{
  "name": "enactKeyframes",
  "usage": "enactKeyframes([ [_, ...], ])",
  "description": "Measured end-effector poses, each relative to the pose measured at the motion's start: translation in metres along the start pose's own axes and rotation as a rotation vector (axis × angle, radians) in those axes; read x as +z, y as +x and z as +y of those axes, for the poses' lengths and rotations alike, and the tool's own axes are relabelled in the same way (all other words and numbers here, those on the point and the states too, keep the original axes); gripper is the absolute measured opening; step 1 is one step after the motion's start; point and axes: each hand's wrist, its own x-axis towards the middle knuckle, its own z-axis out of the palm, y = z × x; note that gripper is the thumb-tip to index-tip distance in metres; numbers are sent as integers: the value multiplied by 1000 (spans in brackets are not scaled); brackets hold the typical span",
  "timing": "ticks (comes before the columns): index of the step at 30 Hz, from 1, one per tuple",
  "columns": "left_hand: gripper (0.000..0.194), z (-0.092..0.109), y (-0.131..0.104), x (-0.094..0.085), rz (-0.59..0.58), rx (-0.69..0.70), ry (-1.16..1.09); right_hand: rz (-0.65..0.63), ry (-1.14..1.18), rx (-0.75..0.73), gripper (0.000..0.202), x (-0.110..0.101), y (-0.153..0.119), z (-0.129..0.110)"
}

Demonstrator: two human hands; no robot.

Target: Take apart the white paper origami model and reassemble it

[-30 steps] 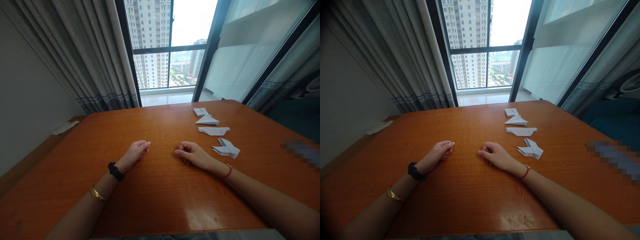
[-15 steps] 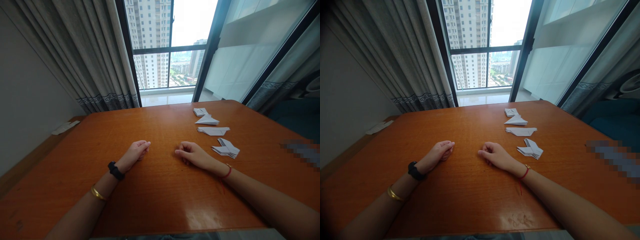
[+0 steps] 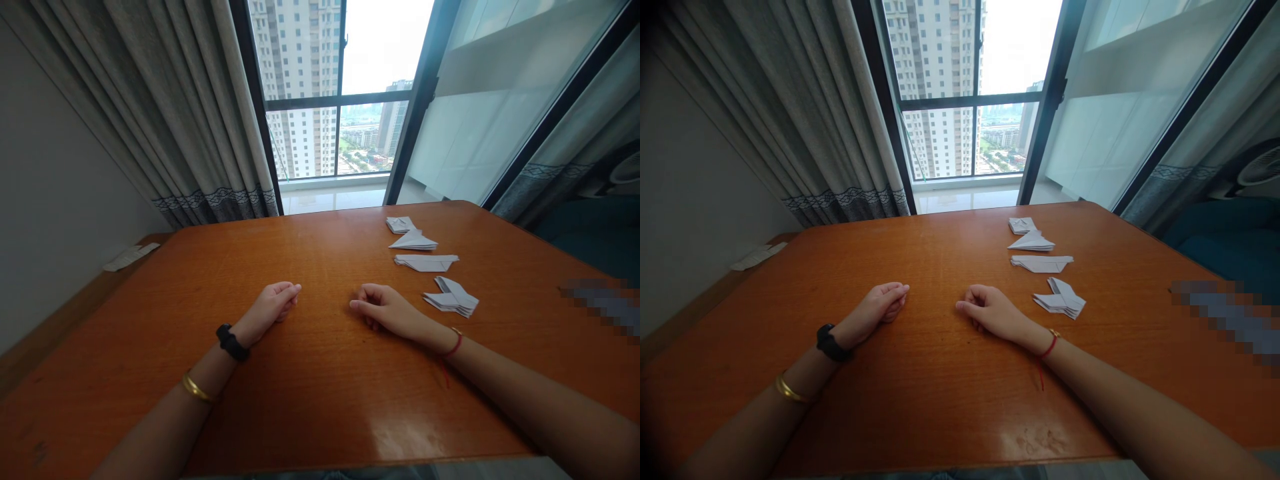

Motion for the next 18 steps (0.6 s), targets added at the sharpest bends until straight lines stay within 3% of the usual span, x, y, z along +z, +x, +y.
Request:
enactKeyframes([
  [18,35,2,-1,2,8,2,7,8,-6,2,33,1,0,0],
])
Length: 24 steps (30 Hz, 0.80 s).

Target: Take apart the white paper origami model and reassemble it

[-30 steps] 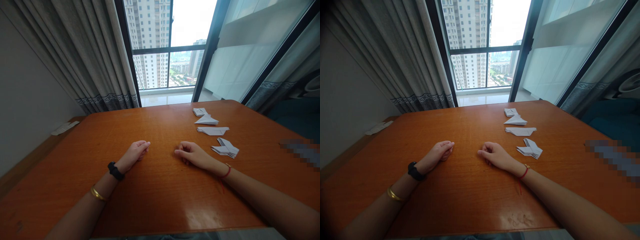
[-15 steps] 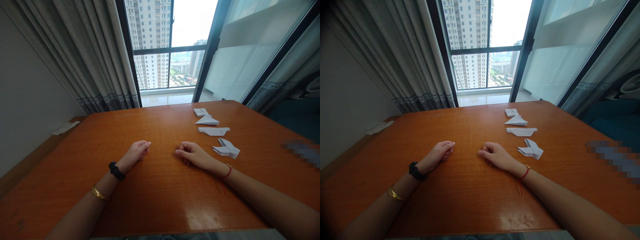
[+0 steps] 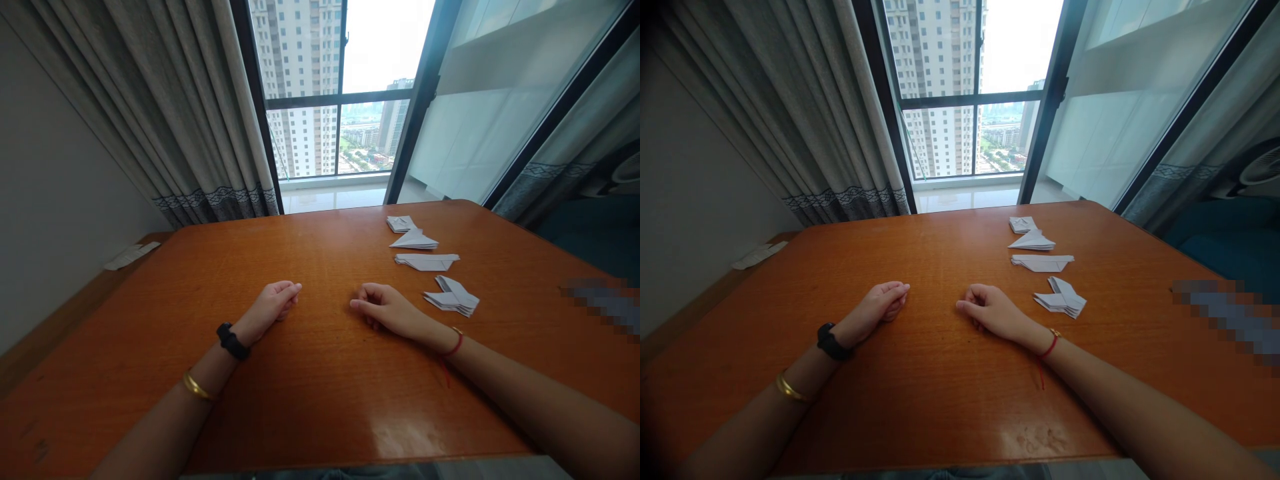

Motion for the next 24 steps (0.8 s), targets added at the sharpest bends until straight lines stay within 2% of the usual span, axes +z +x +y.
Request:
enactKeyframes([
  [24,35,-1,0,-1,-11,1,-7,-5,-9,-4,31,0,0,1],
])
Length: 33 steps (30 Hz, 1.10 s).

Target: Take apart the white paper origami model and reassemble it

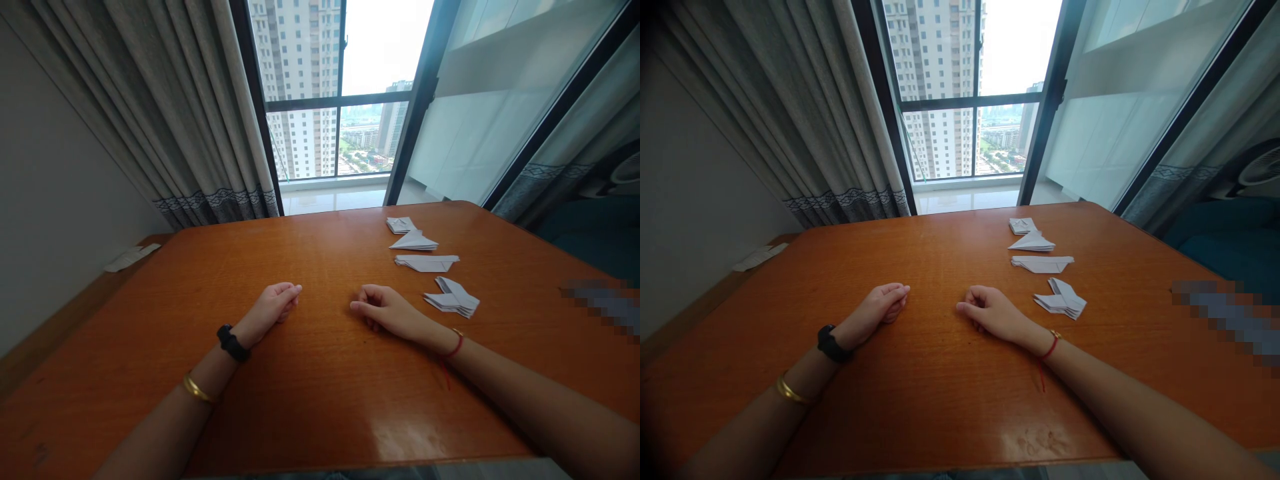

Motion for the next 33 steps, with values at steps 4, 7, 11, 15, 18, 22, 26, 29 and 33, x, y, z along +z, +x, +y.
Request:
enactKeyframes([
  [4,35,-1,1,-1,-4,-1,3,1,4,0,32,0,0,0],
  [7,35,-2,1,-2,-5,-2,4,-3,4,-9,32,0,1,1],
  [11,35,-1,1,-1,-1,-4,1,-12,21,-15,32,0,1,1],
  [15,35,0,0,0,1,-2,1,-8,8,-7,32,0,1,1],
  [18,34,0,1,0,7,-5,3,-9,4,-6,31,0,1,0],
  [22,35,-1,1,0,-3,-7,-7,-3,2,-5,31,0,0,-1],
  [26,35,-2,1,-1,-2,0,-6,-6,8,-1,31,0,-1,-1],
  [29,35,-3,1,-2,0,1,-3,-10,12,-1,31,0,0,0],
  [33,35,-3,1,-3,-9,1,-10,-6,6,-12,31,0,1,1],
])
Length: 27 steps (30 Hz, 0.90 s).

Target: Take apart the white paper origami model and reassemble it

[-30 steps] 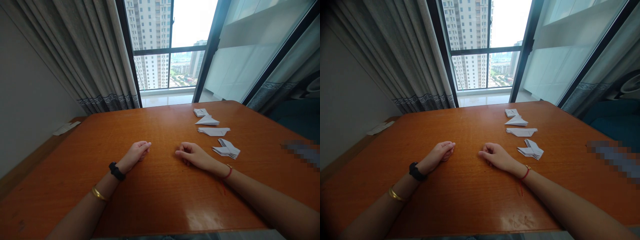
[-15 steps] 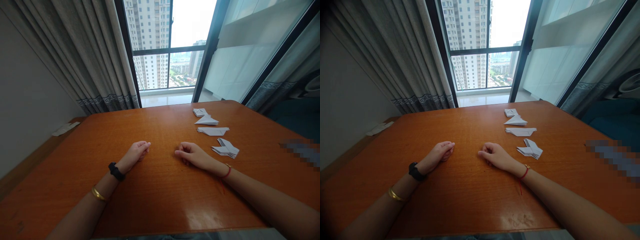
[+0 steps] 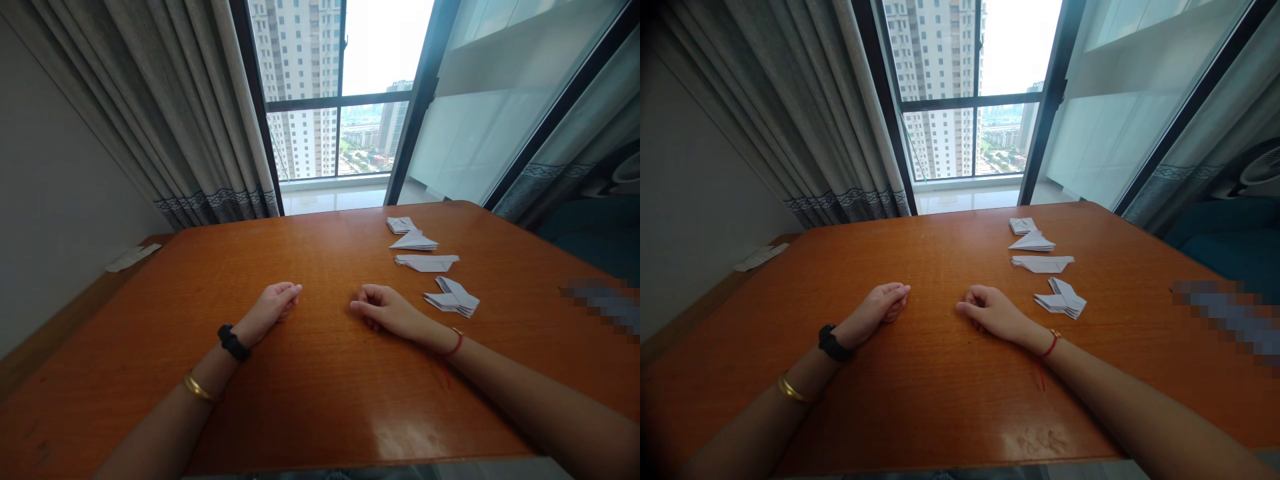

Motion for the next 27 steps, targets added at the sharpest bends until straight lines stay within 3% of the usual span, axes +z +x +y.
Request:
enactKeyframes([
  [12,34,2,0,2,-1,5,8,-10,35,13,33,2,-1,-1],
  [15,35,2,-1,3,7,2,17,33,38,-12,34,-6,-2,-8],
  [19,35,2,-1,3,7,-2,12,372,-87,-155,34,-53,3,-11],
  [21,35,2,-1,3,3,2,10,603,-207,-127,34,-90,7,-3],
  [23,35,2,0,3,2,3,11,807,-457,-4,35,-126,9,10],
  [24,35,2,0,4,2,2,11,848,-561,51,36,-142,9,18],
  [27,35,2,0,4,4,-1,13,801,-765,137,44,-172,9,36],
])
